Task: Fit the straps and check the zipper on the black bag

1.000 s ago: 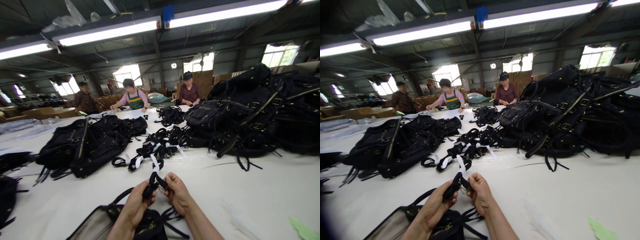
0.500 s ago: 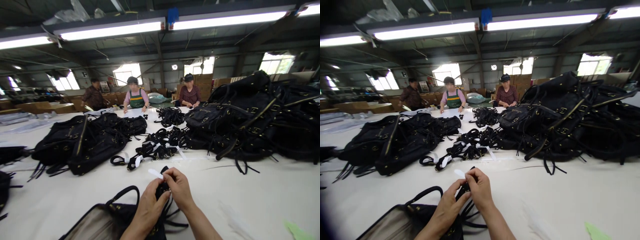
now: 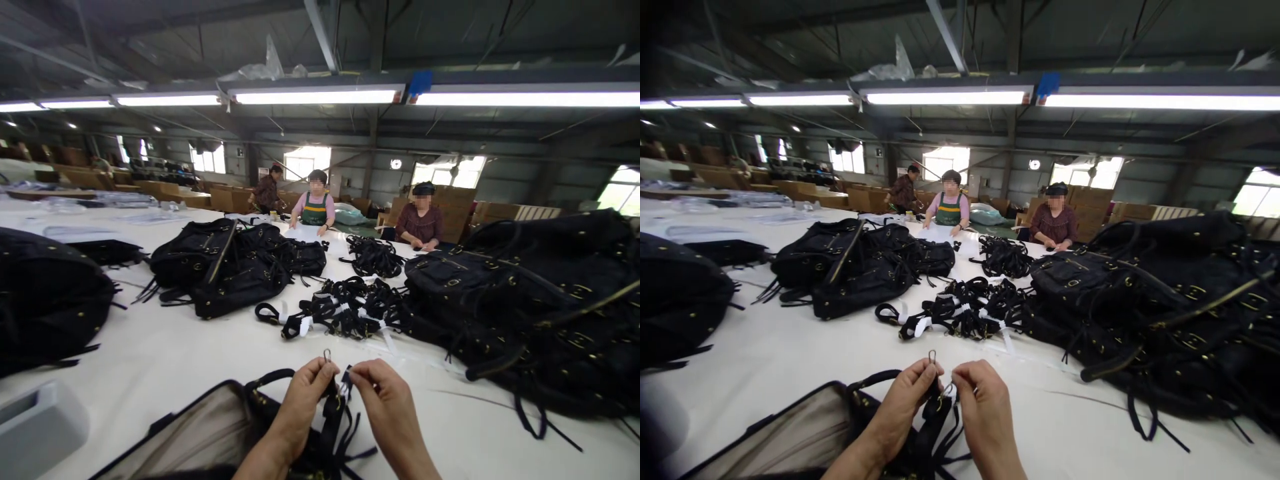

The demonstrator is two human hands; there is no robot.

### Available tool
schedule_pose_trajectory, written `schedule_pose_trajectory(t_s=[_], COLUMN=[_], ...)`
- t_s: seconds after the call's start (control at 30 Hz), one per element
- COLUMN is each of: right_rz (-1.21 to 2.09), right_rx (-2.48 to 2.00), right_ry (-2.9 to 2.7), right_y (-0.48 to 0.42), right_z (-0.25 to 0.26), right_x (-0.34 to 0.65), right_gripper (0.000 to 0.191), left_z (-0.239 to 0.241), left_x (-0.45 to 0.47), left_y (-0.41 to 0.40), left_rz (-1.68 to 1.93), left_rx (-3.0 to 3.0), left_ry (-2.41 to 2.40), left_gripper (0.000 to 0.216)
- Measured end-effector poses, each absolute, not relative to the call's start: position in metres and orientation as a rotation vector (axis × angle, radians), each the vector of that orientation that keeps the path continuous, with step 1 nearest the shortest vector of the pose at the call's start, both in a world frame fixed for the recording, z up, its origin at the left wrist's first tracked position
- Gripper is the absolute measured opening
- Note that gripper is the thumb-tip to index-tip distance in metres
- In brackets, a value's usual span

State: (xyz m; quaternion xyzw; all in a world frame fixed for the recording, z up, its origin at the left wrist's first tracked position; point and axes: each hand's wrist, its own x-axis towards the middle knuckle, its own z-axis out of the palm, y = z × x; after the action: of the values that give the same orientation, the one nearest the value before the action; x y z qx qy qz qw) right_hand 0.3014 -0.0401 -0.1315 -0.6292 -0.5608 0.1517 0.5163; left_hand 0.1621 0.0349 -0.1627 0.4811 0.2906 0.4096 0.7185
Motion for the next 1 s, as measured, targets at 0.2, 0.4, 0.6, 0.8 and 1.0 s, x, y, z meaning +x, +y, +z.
schedule_pose_trajectory(t_s=[0.2, 0.4, 0.6, 0.8, 1.0], right_rz=[0.378, 0.497, 0.709, 0.753, 0.62], right_rx=[-1.592, -1.522, -1.464, -1.516, -1.532], right_ry=[-1.426, -1.414, -1.276, -1.119, -1.088], right_y=[-0.039, -0.041, -0.039, -0.032, -0.031], right_z=[-0.131, -0.127, -0.13, -0.136, -0.137], right_x=[0.292, 0.288, 0.284, 0.286, 0.28], right_gripper=[0.018, 0.017, 0.013, 0.014, 0.014], left_z=[-0.167, -0.165, -0.163, -0.169, -0.168], left_x=[0.161, 0.161, 0.165, 0.166, 0.153], left_y=[0.035, 0.033, 0.031, 0.04, 0.039], left_rz=[0.853, 0.773, 0.833, 0.924, 0.834], left_rx=[1.034, 1.017, 1.034, 1.317, 1.502], left_ry=[0.61, 0.545, 0.567, 0.727, 0.774], left_gripper=[0.044, 0.045, 0.04, 0.045, 0.048])
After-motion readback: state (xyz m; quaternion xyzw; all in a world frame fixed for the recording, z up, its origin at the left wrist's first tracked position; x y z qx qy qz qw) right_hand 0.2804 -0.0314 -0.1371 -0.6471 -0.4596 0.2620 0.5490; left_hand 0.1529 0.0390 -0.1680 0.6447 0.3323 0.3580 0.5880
